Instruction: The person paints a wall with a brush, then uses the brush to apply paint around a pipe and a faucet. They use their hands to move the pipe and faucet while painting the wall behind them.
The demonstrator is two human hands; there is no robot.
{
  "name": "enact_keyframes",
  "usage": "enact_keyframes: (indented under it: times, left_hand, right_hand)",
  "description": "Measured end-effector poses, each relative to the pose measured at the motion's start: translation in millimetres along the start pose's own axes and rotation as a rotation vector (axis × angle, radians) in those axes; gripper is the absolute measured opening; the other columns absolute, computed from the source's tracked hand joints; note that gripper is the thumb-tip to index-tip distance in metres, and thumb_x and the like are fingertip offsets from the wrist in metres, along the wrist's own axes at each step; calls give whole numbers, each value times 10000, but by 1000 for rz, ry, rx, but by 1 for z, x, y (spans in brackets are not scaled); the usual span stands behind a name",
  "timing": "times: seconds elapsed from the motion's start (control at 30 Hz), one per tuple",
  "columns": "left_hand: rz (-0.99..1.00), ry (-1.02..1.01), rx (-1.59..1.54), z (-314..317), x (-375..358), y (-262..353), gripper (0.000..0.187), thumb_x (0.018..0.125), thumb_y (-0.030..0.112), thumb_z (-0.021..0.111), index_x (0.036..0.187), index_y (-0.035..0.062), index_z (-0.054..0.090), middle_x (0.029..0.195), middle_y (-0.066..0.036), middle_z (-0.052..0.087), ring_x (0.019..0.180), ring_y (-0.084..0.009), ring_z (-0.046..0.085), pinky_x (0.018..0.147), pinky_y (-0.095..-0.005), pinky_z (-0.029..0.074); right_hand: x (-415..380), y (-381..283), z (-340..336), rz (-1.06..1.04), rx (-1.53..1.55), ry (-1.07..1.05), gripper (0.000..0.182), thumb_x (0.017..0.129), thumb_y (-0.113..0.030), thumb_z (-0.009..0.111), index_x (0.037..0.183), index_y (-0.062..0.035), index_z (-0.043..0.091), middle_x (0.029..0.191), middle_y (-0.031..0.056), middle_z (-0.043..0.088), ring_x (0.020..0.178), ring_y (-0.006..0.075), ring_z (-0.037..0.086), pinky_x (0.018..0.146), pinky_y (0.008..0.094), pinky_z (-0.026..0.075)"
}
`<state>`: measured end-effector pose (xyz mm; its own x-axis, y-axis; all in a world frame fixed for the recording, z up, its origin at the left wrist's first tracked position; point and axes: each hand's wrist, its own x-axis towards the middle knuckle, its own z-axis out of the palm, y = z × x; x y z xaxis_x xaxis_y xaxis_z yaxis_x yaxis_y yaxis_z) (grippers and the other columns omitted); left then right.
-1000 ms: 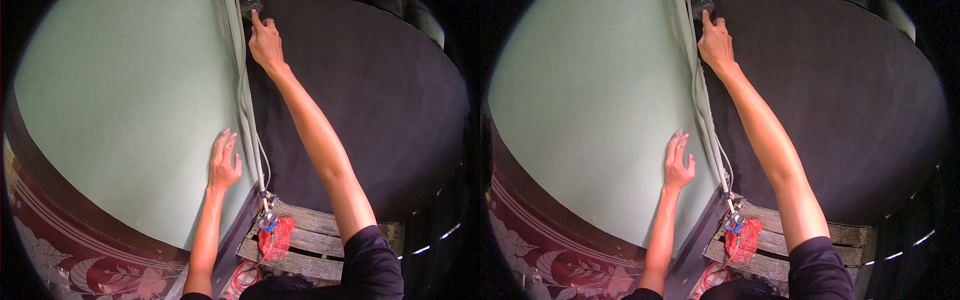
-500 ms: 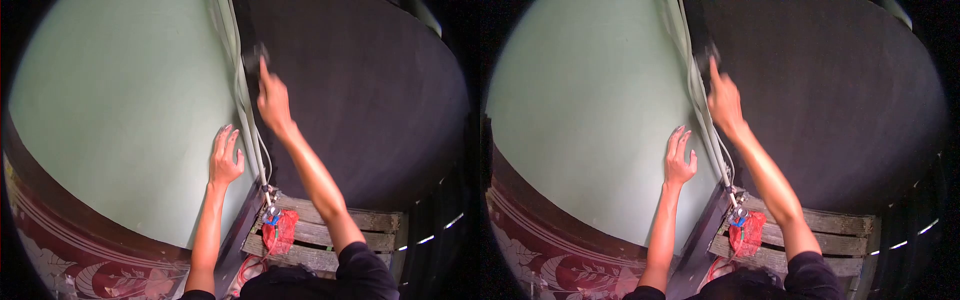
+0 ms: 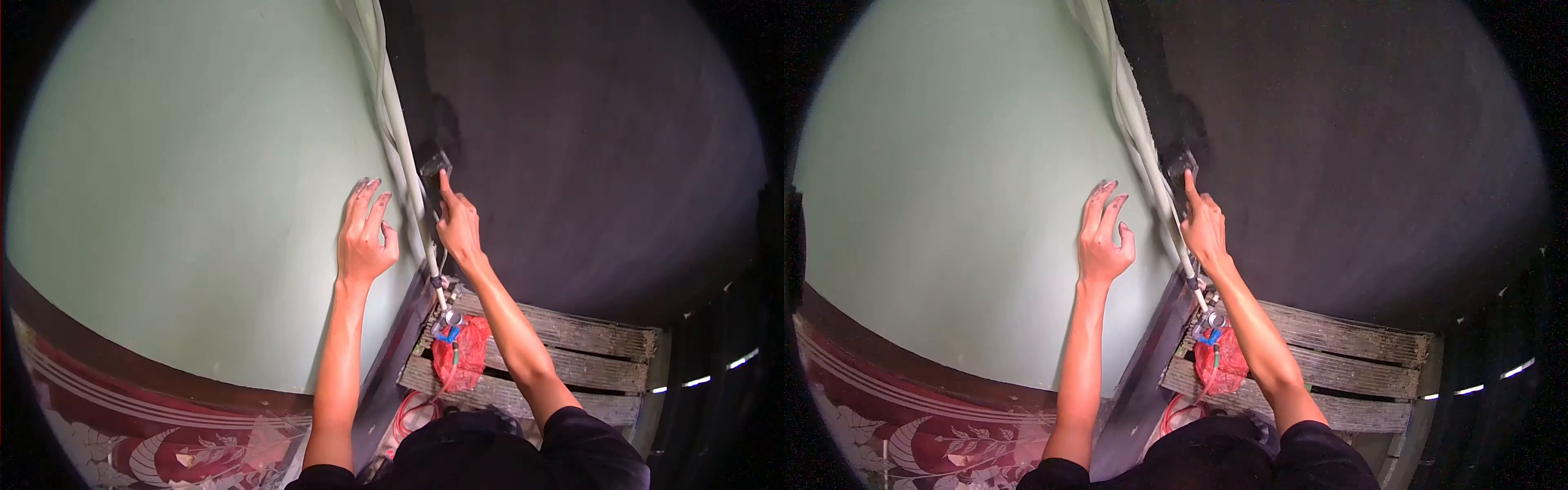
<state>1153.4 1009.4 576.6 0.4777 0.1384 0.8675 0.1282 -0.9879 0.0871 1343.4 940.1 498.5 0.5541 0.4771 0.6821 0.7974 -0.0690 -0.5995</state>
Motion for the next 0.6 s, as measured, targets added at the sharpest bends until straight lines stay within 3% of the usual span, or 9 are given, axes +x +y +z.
enact_keyframes:
  times: [0.13, 0.2, 0.33, 0.47, 0.6]
  left_hand:
    - [7, 10, 33, 2, -1, -1, 455, 711, -53, 531, 1146, -18, 662, 1342, -169, 589, 1300, -395, 534, 1074, -462, 473]
    - [0, -1, 31, 2, 0, -1, 459, 705, -52, 525, 1140, -17, 665, 1343, -169, 589, 1298, -397, 534, 1070, -466, 476]
    - [8, -1, 20, 4, -1, -4, 473, 687, -53, 513, 1130, -15, 672, 1340, -170, 590, 1296, -400, 535, 1065, -471, 479]
    - [7, -7, 26, 2, -2, -3, 482, 675, -50, 506, 1124, -12, 677, 1336, -172, 593, 1296, -401, 536, 1068, -469, 477]
    - [13, -2, 31, 4, -1, -3, 487, 669, -44, 506, 1124, -14, 675, 1334, -175, 593, 1294, -404, 537, 1066, -469, 476]
  right_hand:
    - [80, -70, -45, -173, 52, 192, 742, 877, 52, 537, 1565, -175, 379, 885, 243, 577, 856, 436, 595, 772, 530, 463]
    - [121, -70, -35, -253, 52, 260, 785, 844, 71, 552, 1565, -183, 371, 922, 241, 585, 828, 457, 605, 741, 540, 487]
    - [70, -26, 5, -43, -103, 49, 964, 724, 101, 574, 1592, -226, 313, 977, 258, 596, 856, 475, 629, 745, 554, 519]
    - [-31, 24, 29, 200, -65, -134, 944, 726, 92, 551, 1590, -222, 339, 943, 244, 603, 908, 457, 642, 822, 526, 523]
    - [-3, -6, -7, 11, 39, 43, 874, 791, 101, 519, 1588, -218, 354, 896, 222, 582, 838, 430, 602, 787, 518, 478]
